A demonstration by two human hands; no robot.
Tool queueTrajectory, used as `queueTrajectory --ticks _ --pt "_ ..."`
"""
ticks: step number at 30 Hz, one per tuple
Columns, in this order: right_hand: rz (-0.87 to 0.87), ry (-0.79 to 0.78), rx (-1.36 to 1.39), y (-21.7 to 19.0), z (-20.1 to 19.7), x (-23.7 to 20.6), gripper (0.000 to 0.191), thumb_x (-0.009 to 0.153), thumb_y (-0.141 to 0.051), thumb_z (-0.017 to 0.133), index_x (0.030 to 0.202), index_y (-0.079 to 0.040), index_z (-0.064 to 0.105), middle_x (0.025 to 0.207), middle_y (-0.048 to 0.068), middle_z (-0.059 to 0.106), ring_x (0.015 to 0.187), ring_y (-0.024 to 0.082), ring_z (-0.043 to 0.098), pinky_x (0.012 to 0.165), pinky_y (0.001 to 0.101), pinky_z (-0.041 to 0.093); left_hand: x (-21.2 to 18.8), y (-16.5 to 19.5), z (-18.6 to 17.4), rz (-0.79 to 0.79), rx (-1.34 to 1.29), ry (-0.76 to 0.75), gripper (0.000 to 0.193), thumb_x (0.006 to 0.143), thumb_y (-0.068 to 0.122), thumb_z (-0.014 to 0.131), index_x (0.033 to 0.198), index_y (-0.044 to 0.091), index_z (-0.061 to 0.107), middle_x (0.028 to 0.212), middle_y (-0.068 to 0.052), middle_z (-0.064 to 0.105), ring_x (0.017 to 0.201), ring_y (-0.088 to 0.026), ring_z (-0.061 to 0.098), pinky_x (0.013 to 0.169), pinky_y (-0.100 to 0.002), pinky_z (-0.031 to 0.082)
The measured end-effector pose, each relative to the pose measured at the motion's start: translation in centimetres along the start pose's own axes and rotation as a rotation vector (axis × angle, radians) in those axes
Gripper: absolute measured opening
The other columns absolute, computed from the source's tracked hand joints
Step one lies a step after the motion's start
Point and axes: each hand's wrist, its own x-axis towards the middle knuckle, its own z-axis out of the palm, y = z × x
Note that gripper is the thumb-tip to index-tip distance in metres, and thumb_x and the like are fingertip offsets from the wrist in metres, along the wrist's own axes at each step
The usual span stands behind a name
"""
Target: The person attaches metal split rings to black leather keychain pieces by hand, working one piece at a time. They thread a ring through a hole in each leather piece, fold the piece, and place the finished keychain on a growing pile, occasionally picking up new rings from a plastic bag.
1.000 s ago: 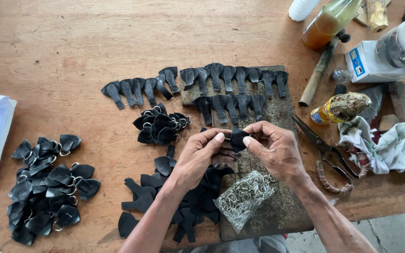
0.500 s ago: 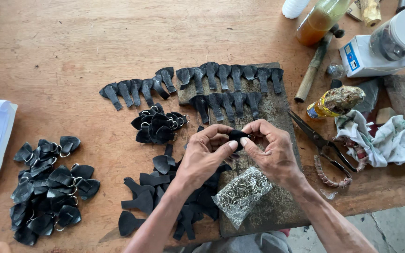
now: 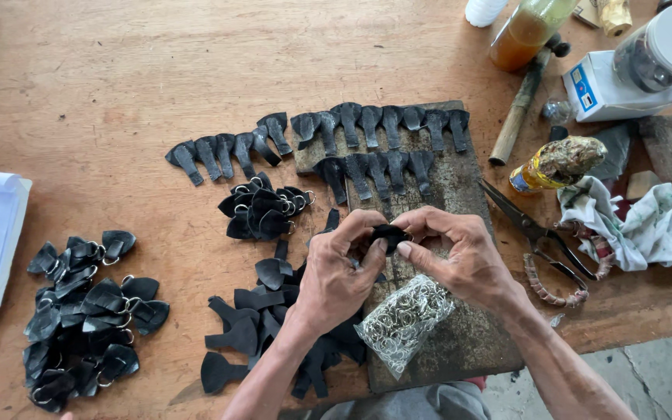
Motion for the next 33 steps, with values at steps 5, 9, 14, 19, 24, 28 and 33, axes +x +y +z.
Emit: queueTrajectory --ticks 5,9,14,19,24,28,33 --pt "-0.175 0.057 -0.077 1.5 1.1 0.0 0.007 0.092 -0.006 0.071 0.099 -0.007 0.070 0.087 -0.001 0.072 0.076 0.006 0.067 0.066 0.0207 0.060 -0.8 -1.1 1.4 0.207 0.011 0.061 0.013 0.093 -0.001 0.062 0.104 0.005 0.063 0.080 -0.004 0.067 0.064 -0.008 0.061 0.054 -0.027 0.050" --pt "-0.277 0.208 -0.177 2.3 2.6 -0.1 0.003 0.093 -0.007 0.067 0.091 -0.008 0.065 0.079 -0.003 0.066 0.067 0.005 0.060 0.057 0.0201 0.050 -1.0 -1.6 2.5 0.308 0.085 0.137 0.013 0.095 -0.001 0.064 0.091 0.008 0.055 0.073 -0.002 0.052 0.062 -0.007 0.047 0.054 -0.029 0.037" --pt "0.073 -0.036 0.146 1.3 0.6 -0.1 0.021 0.090 -0.013 0.072 0.109 -0.005 0.070 0.093 0.003 0.076 0.079 0.009 0.070 0.069 0.0227 0.062 -0.3 -1.4 0.1 -0.173 -0.023 0.002 0.007 0.096 0.008 0.065 0.102 0.004 0.064 0.074 -0.002 0.067 0.060 -0.008 0.055 0.051 -0.028 0.043" --pt "0.066 0.012 0.036 0.0 0.3 -0.1 0.025 0.090 -0.015 0.075 0.113 -0.004 0.073 0.096 0.006 0.078 0.085 0.012 0.075 0.075 0.0258 0.066 -0.4 -0.4 -0.6 -0.153 -0.200 -0.062 0.021 0.098 0.010 0.069 0.118 0.003 0.067 0.092 -0.005 0.074 0.086 -0.007 0.069 0.074 -0.024 0.058" --pt "-0.027 0.014 -0.076 0.3 0.0 -0.2 0.022 0.091 -0.017 0.075 0.109 -0.004 0.075 0.097 0.007 0.080 0.084 0.013 0.075 0.073 0.0263 0.065 -0.3 -0.5 -0.1 -0.006 -0.038 -0.009 0.021 0.094 0.007 0.072 0.115 0.004 0.071 0.088 -0.005 0.077 0.078 -0.008 0.071 0.065 -0.025 0.056" --pt "-0.183 0.053 -0.242 1.5 0.2 -0.6 0.011 0.094 -0.014 0.068 0.102 -0.007 0.072 0.090 0.003 0.076 0.078 0.011 0.073 0.069 0.0238 0.063 -0.8 -1.2 0.9 0.094 -0.022 0.002 0.020 0.094 -0.001 0.063 0.114 0.003 0.067 0.090 -0.003 0.076 0.071 -0.006 0.071 0.059 -0.023 0.059" --pt "-0.317 0.210 -0.327 2.3 3.0 -0.2 0.005 0.094 -0.007 0.061 0.091 -0.011 0.063 0.083 0.001 0.068 0.069 0.011 0.065 0.060 0.0231 0.055 -0.8 -1.7 2.6 0.113 0.118 0.143 0.006 0.090 -0.001 0.067 0.091 0.003 0.062 0.068 -0.006 0.062 0.054 -0.010 0.053 0.048 -0.027 0.042"
